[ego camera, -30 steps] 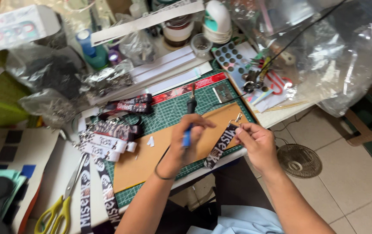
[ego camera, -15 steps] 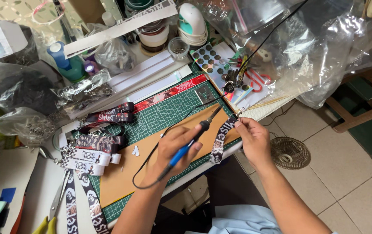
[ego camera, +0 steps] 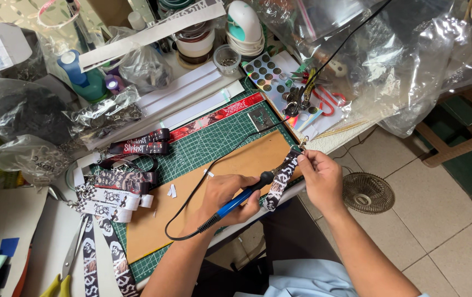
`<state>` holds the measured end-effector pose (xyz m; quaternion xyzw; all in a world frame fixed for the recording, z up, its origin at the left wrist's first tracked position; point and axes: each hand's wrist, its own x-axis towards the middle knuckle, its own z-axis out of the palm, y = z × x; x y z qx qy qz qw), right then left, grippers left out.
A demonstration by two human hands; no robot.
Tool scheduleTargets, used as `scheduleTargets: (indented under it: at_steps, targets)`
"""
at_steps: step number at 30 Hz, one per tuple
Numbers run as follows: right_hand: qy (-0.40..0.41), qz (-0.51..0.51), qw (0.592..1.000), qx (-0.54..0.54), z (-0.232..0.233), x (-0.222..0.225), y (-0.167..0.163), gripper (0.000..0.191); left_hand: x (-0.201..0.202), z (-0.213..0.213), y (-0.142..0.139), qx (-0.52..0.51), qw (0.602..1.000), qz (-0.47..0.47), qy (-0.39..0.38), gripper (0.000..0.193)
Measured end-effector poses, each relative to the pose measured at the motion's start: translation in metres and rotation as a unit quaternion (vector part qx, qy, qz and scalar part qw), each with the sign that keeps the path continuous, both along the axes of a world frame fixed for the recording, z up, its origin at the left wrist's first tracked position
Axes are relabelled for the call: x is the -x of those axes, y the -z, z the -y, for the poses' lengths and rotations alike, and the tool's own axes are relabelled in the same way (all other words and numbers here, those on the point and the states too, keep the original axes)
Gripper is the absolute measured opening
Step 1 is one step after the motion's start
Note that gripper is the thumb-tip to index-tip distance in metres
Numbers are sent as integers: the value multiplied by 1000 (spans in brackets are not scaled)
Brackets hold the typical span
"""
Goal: The person assembles a keychain by folding a printed ribbon, inserting a metal clasp, and sealing the folded end with a soldering iron. They trim excess ribbon with scissors and repeat the sealing process to secure the clasp.
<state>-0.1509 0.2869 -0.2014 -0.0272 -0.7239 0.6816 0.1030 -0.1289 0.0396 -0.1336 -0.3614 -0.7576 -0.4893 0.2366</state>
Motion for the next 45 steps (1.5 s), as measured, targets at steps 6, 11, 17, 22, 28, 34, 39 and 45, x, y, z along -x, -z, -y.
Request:
scheduleTargets:
  at_steps: [6,11,17,22,28,34,39,45]
  targets:
    - [-1,-6,1000,-7,3,-4,-3,15,0,0,0,-3,1000,12,-4,22]
    - [41,-11,993,-107,10,-11,-14,15,-2,0,0,2,1000,20,-8,23]
    - [53,-182,952,-239,17,-17,-40,11,-2,1,-3,7,999,34,-10,22]
    - [59,-222,930,-287,22,-18,-53,9,-5,-1,-5,-1,999,35,-10,20]
    - [66,-222,931,-281,22,-17,-46,9,-3,-1,-4,12,999,34,-12,19]
    - [47,-46,990,-125,10,-7,-19,12,-3,9,-2,-32,996,87,-11,21]
    - [-54,63,986,142,0,-7,-7,15,1,4,1,-130,976,174,18,29]
    - [-108,34,993,15,28,-25,-16,18,5,-3,-9,-133,959,247,35,43]
